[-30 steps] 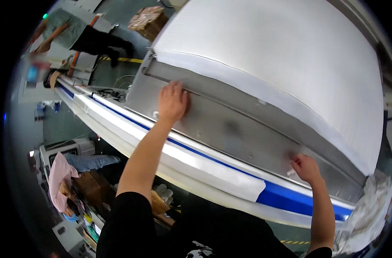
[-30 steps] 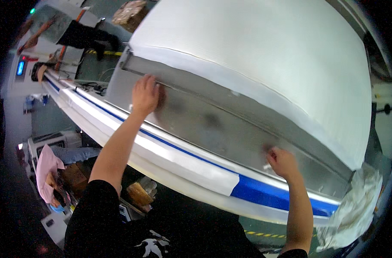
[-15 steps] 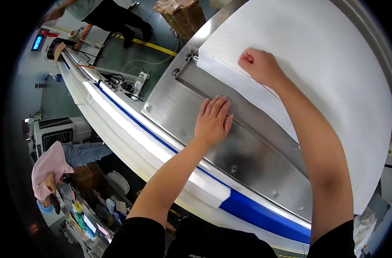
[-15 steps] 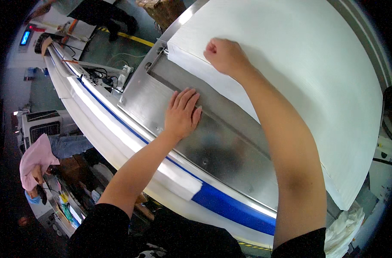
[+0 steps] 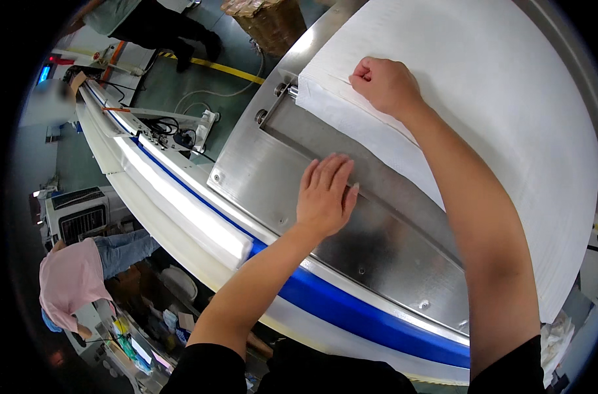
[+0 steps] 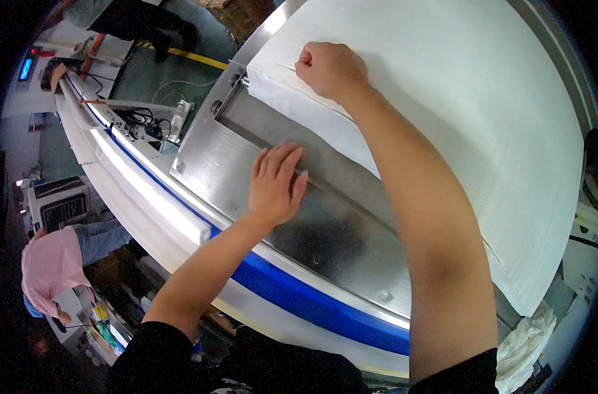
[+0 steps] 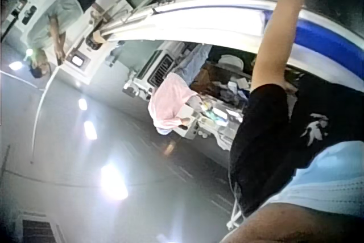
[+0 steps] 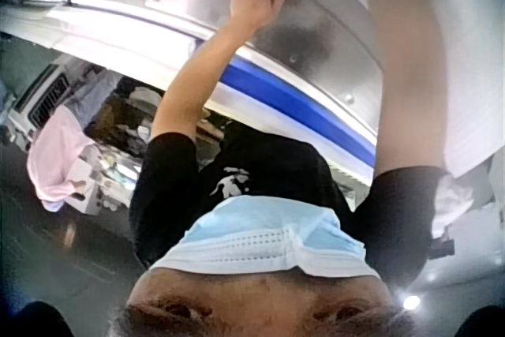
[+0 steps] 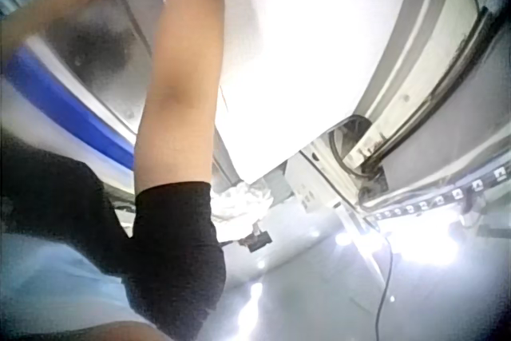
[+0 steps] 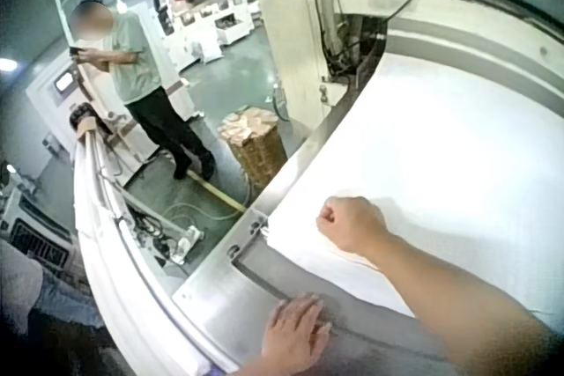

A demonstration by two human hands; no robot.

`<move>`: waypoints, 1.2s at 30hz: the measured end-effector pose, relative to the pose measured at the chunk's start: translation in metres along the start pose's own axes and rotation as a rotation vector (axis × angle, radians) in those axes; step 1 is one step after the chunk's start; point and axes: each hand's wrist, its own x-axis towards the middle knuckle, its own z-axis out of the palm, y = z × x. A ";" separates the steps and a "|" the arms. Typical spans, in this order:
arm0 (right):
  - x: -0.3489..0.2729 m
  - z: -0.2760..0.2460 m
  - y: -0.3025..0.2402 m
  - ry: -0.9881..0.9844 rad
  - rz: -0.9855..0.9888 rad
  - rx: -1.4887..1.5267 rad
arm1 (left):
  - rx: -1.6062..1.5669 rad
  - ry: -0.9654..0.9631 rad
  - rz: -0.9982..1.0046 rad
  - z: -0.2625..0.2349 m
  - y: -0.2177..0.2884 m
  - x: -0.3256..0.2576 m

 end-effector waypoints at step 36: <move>-0.183 -0.049 0.019 0.062 0.298 -0.239 | 0.527 -0.369 0.305 -0.076 -0.060 0.123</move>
